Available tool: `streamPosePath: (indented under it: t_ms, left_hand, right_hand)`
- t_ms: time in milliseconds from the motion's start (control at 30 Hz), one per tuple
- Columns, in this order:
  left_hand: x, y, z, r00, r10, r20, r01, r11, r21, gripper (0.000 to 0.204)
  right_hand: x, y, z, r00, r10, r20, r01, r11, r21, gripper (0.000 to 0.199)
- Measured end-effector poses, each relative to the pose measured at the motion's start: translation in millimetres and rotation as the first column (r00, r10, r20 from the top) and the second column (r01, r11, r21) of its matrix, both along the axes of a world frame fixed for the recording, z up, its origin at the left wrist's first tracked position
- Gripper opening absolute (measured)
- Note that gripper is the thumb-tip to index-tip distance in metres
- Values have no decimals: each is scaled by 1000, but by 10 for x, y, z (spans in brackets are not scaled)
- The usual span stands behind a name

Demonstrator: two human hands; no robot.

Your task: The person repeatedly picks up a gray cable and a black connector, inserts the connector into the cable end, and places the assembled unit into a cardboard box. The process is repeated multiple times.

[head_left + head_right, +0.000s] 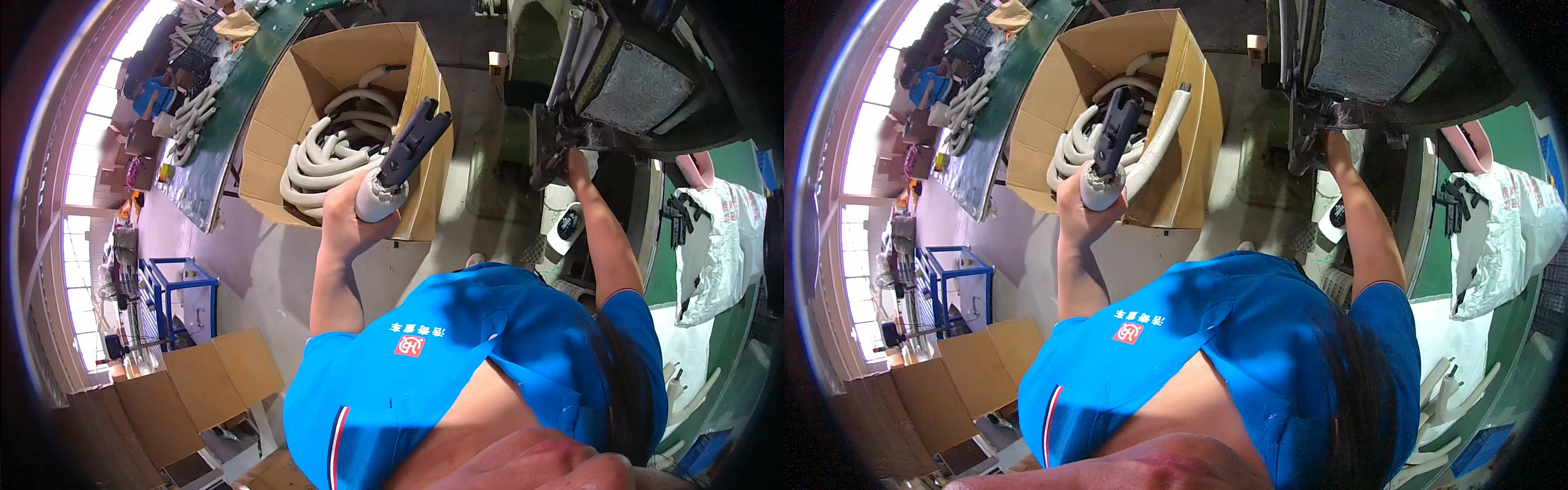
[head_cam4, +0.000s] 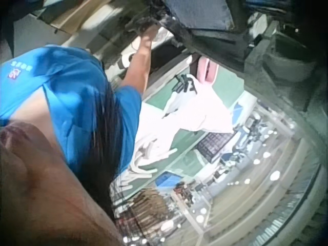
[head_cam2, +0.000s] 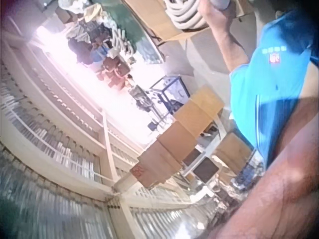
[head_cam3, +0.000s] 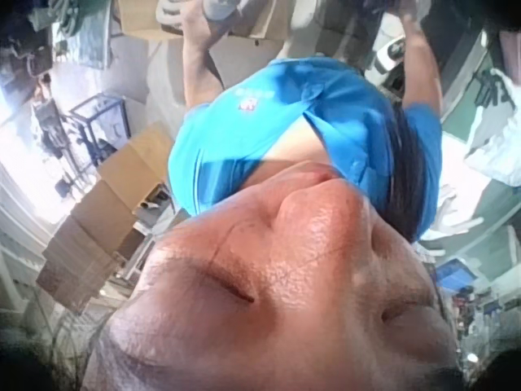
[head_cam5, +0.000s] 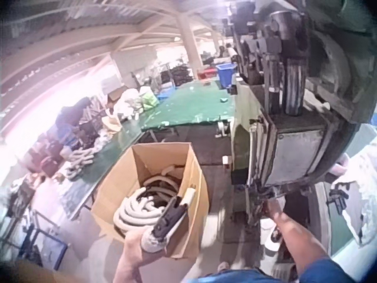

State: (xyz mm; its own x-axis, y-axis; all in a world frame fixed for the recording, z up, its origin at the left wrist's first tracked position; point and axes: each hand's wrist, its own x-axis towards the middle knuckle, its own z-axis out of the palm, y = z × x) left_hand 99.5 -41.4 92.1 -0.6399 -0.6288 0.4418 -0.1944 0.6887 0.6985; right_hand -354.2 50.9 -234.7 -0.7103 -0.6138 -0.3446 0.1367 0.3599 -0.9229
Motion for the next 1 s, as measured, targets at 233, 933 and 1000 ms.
streamPosePath:
  t_ms: [233,933,1000]
  left_hand:
    - [368,-12,-101,958,238,-160,-279,904,-325,28]
    - [91,46,-217,981,142,130,-118,977,-180,32]
    - [55,90,-244,984,111,139,-87,981,-172,33]
  right_hand:
    - [622,260,1364,984,33,-177,-107,897,-429,17]
    - [918,658,1980,238,-22,-971,-435,892,-127,17]
    - [876,668,1949,250,-63,-966,-389,907,-160,16]
